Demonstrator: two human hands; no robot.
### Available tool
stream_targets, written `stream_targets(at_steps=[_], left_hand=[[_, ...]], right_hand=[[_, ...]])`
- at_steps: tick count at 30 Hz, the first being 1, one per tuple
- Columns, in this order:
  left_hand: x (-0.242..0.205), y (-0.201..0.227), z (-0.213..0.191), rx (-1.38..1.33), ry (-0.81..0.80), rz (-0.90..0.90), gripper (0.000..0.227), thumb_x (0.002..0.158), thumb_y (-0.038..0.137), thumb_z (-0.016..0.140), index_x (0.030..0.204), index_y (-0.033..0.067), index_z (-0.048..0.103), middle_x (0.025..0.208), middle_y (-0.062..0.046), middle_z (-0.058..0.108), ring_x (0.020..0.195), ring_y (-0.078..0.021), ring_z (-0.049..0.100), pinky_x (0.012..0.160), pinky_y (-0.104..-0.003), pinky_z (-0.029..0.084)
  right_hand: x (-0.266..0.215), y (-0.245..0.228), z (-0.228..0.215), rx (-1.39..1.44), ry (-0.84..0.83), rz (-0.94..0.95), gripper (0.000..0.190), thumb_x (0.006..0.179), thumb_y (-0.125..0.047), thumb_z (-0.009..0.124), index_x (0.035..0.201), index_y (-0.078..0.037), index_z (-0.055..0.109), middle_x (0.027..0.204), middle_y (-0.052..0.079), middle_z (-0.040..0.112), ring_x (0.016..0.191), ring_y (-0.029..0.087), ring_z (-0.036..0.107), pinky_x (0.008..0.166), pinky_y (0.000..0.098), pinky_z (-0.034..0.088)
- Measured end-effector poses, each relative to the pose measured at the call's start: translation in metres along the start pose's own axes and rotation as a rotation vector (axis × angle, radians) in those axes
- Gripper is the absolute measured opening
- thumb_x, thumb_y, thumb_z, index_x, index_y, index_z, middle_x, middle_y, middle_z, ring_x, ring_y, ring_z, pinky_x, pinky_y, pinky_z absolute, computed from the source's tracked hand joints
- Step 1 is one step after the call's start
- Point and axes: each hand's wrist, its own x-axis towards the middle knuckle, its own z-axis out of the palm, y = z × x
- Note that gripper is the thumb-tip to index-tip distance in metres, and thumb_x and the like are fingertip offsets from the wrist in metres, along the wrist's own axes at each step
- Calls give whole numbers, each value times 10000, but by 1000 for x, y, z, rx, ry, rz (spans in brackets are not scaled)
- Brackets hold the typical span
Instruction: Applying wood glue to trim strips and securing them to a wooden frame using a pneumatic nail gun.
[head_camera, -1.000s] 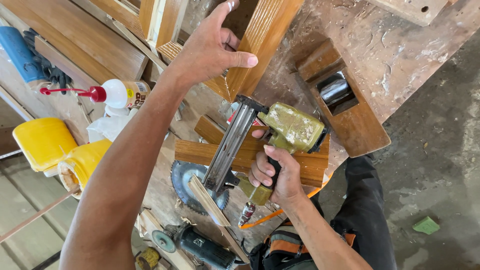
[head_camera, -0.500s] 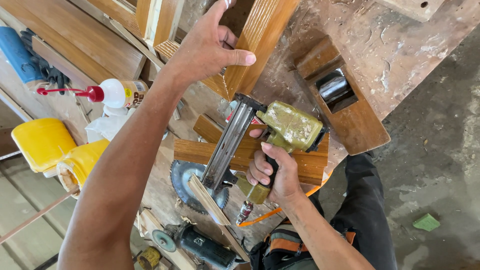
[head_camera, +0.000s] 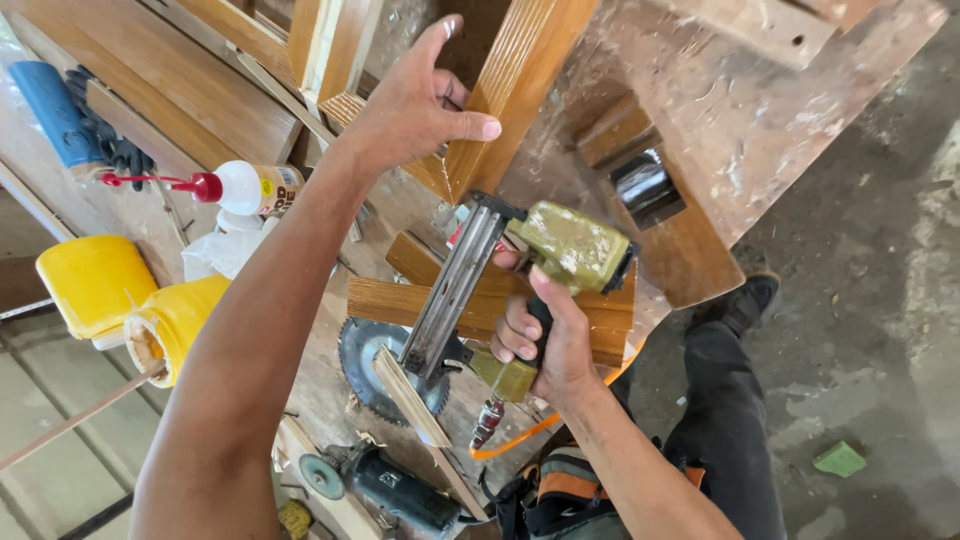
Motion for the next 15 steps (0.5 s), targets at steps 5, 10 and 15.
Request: stream_targets(at_steps=[5, 10, 15], left_hand=[[1, 22, -1, -68, -22, -144, 1178, 732, 217, 928, 1634, 55, 187, 881, -34, 657, 801, -95, 608, 672, -260, 522], [-6, 28, 1, -145, 12, -208, 1182, 686, 233, 920, 1637, 91, 232, 919, -53, 670, 830, -114, 616, 711, -259, 507], [-4, 19, 4, -144, 42, -224, 1157, 663, 236, 929, 1619, 100, 291, 936, -75, 657, 850, -140, 602, 749, -283, 499]], right_hand=[[-54, -35, -6, -51, -25, -35, 458, 992, -278, 550, 1373, -23, 547, 530, -71, 326, 398, 77, 344, 469, 299, 401], [-125, -113, -28, -104, -5, -68, 457, 956, -247, 536, 1342, -2, 544, 507, -54, 311, 368, 90, 334, 439, 322, 404], [-180, -202, -26, -390, 118, -217, 491, 920, -224, 546, 1325, 55, 535, 517, -47, 313, 373, 96, 323, 425, 327, 381]])
